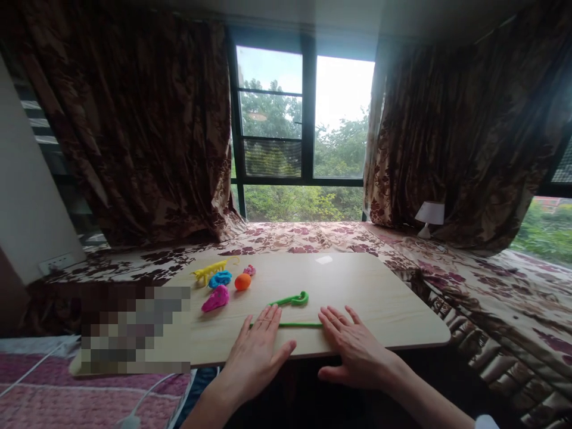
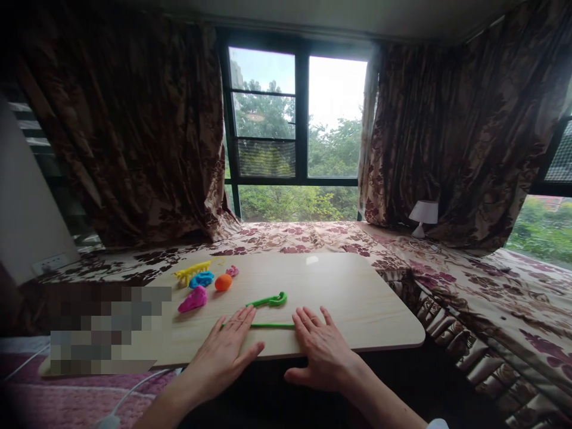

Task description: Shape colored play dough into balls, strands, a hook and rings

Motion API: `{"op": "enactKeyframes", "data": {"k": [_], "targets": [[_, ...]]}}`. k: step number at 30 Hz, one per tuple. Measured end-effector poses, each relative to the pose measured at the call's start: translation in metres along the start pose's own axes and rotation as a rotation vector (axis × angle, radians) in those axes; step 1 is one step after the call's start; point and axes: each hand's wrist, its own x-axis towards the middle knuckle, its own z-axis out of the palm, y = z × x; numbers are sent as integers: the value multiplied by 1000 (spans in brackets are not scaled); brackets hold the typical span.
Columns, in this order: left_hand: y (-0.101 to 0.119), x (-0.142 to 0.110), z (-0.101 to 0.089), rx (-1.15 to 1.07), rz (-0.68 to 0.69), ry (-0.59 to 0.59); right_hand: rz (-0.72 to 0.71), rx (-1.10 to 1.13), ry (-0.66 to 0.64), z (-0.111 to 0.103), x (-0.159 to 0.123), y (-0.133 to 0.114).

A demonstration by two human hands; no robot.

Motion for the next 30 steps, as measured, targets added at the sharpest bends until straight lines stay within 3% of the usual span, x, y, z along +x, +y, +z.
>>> {"op": "enactKeyframes", "data": {"k": [6, 10, 14, 21, 27, 30], "targets": [[-17, -18, 5, 34, -32, 2, -84, 60, 10, 1, 29, -35], [-20, -38, 6, 34, 13, 10, -132, 80, 7, 6, 25, -48], [-21, -48, 4, 27, 33, 31, -175, 78, -22, 12, 15, -48], [-19, -15, 3, 31, -64, 11, -31, 27, -43, 9, 47, -40], [-21, -54, 1, 14, 18, 36, -138, 80, -67, 6, 17, -48], [-21, -58, -2, 6, 1, 34, -114, 62, -79, 7, 17, -49]]}}
